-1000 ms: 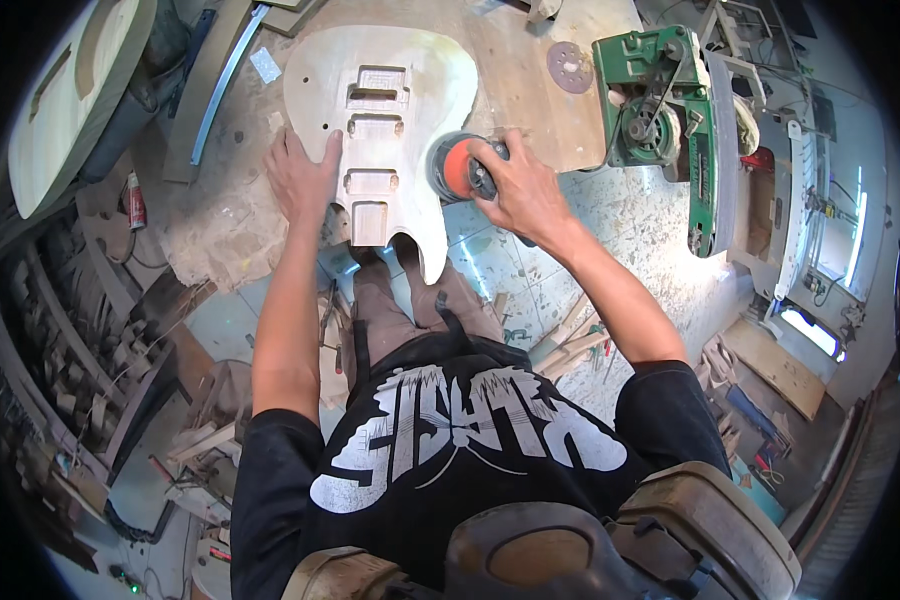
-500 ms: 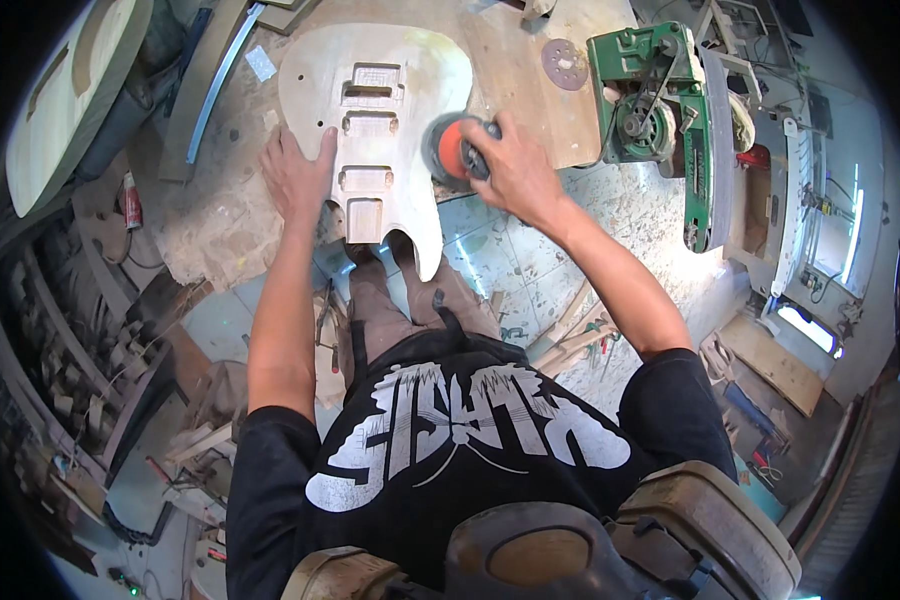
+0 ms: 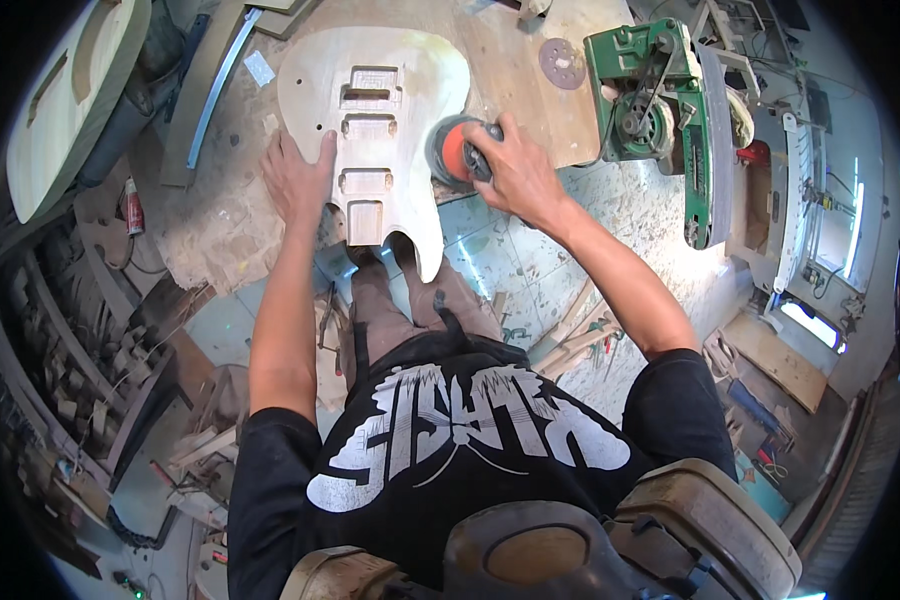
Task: The person sands the surface of a wooden guitar body using a power sander, moving the tool across the flat and curved sections of the instrument's face.
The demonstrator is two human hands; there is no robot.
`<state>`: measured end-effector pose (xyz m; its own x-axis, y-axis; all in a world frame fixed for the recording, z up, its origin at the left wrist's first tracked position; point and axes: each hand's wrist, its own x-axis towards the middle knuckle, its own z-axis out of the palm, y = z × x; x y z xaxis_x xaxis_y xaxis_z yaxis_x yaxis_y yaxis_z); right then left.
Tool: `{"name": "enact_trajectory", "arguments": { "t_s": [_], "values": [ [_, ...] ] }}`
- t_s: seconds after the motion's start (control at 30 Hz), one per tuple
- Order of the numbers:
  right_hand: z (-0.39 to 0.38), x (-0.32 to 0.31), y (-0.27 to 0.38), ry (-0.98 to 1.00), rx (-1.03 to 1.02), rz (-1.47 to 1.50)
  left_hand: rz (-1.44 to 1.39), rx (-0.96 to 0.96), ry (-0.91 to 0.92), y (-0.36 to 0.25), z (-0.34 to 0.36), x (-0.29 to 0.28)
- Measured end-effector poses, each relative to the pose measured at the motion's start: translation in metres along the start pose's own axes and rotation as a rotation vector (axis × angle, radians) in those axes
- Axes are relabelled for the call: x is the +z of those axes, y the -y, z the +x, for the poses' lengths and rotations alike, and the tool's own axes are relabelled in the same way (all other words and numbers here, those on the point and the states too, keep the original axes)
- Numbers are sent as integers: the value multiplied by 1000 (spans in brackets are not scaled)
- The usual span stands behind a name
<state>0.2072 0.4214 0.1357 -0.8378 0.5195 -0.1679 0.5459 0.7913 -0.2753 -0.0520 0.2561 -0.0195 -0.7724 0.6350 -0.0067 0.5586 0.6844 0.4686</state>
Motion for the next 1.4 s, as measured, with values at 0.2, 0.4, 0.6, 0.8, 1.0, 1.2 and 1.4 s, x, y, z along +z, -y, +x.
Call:
{"name": "enact_trajectory", "arguments": {
  "t_s": [0.2,0.4,0.6,0.8,1.0,1.2,1.4],
  "values": [
    [-1,0,3,-5,-70,32,2,12,-19,-4,0,-3],
    [14,-7,-10,-29,45,-18,-27,-1,-2,-4,2,-3],
    [-6,1,10,11,-95,40,-1,22,-45,-1,-1,-1],
    [-4,-4,5,10,5,20,-28,-15,14,-4,1,-3],
    [-9,0,22,79,-33,86,-10,0,-28,-2,-1,0],
    [26,-8,15,-16,-36,47,-28,-13,-15,-3,0,-4],
    [-12,-5,17,76,-29,91,-6,-5,-7,-3,-1,0]
  ]
}}
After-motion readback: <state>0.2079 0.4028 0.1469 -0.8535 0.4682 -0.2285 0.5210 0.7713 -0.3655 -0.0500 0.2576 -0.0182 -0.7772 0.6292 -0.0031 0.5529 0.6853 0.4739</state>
